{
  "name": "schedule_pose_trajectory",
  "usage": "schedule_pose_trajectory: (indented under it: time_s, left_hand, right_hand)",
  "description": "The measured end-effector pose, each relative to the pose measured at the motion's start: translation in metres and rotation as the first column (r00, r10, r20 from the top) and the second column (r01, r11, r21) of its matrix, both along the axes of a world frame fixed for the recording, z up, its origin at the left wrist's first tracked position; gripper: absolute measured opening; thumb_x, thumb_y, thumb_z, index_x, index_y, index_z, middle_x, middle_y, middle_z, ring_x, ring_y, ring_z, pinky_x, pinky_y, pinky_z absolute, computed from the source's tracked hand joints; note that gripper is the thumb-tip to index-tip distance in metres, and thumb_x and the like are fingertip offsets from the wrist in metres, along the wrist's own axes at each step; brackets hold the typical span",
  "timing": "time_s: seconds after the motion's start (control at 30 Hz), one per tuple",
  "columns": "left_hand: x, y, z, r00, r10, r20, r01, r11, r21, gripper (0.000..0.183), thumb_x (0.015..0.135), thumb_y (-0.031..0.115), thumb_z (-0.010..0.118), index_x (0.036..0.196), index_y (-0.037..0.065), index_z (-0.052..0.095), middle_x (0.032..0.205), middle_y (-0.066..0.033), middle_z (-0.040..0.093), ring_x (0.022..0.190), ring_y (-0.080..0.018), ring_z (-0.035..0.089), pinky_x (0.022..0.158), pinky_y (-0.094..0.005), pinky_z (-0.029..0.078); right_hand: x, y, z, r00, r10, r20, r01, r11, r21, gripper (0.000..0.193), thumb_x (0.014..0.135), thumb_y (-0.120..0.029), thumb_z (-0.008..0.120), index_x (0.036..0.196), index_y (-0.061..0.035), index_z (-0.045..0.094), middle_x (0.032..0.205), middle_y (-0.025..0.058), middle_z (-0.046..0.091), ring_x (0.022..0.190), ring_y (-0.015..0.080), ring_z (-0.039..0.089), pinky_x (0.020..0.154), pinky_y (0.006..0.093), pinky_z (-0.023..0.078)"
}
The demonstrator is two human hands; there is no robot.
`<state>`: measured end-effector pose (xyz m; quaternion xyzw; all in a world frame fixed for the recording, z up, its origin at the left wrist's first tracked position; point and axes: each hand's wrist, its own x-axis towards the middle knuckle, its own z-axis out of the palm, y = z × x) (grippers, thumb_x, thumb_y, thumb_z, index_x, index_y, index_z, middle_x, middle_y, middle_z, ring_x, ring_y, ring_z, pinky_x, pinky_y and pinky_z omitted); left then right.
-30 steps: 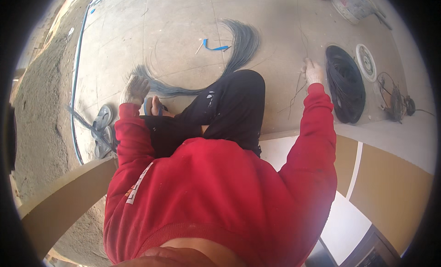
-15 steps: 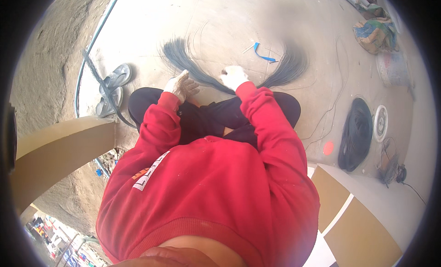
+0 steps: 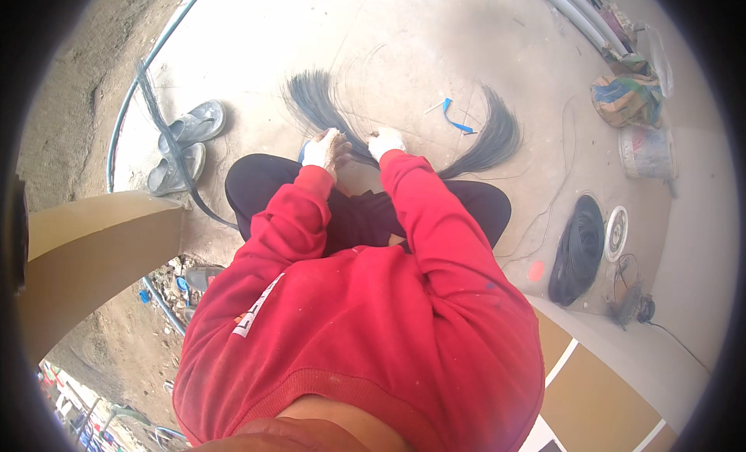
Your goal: The person sits on the floor and uses pliers to cut a bundle of black wires. They then separate the wires into smaller strands, straighten them, and tie them together with a thin wire.
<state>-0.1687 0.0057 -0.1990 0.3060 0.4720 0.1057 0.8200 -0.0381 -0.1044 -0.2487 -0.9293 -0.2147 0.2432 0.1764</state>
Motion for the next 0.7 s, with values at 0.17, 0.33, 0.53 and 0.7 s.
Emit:
schedule_pose_trajectory:
  time_s: [0.17, 0.33, 0.53, 0.7]
  left_hand:
    - [0.005, -0.001, -0.009, 0.999, 0.044, 0.016, -0.044, 0.999, -0.008, 0.050, 0.094, 0.022, 0.063, 0.137, 0.003, 0.045, 0.109, -0.0136, 0.065, 0.083, -0.0273, 0.067, 0.062, -0.0384, 0.056]
    - [0.007, 0.000, -0.005, 0.999, 0.030, -0.024, -0.030, 1.000, -0.009, 0.050, 0.092, 0.018, 0.063, 0.137, 0.002, 0.046, 0.105, -0.0135, 0.065, 0.082, -0.0254, 0.067, 0.060, -0.0358, 0.055]
    - [0.021, -0.001, -0.026, 0.941, -0.278, -0.194, 0.330, 0.882, 0.336, 0.062, 0.086, 0.016, 0.068, 0.140, -0.002, 0.043, 0.105, -0.0173, 0.066, 0.079, -0.0239, 0.068, 0.058, -0.0315, 0.053]
    - [0.035, -0.026, -0.019, 0.849, 0.050, -0.526, 0.378, 0.638, 0.671, 0.081, 0.076, 0.021, 0.075, 0.144, -0.002, 0.037, 0.123, -0.0251, 0.060, 0.110, -0.0331, 0.063, 0.095, -0.0352, 0.049]
  right_hand:
    - [0.001, -0.007, 0.000, 0.999, -0.039, 0.010, 0.039, 0.997, 0.070, 0.032, 0.083, -0.033, 0.067, 0.103, -0.0087, 0.073, 0.105, 0.0180, 0.071, 0.099, 0.0355, 0.067, 0.086, 0.0413, 0.052]
    - [0.000, -0.011, 0.006, 0.986, -0.077, -0.150, 0.104, 0.978, 0.183, 0.031, 0.086, -0.029, 0.066, 0.105, -0.0058, 0.072, 0.102, 0.0185, 0.071, 0.095, 0.0361, 0.068, 0.083, 0.0411, 0.052]
    - [-0.010, -0.023, 0.039, 0.965, -0.055, -0.257, 0.147, 0.925, 0.351, 0.028, 0.089, -0.027, 0.064, 0.103, -0.0042, 0.071, 0.097, 0.0165, 0.072, 0.081, 0.0291, 0.069, 0.075, 0.0388, 0.053]
    - [-0.013, -0.039, 0.033, 0.970, 0.061, 0.237, -0.121, 0.961, 0.250, 0.026, 0.089, -0.027, 0.064, 0.102, -0.0049, 0.071, 0.093, 0.0139, 0.072, 0.075, 0.0218, 0.069, 0.072, 0.0342, 0.053]
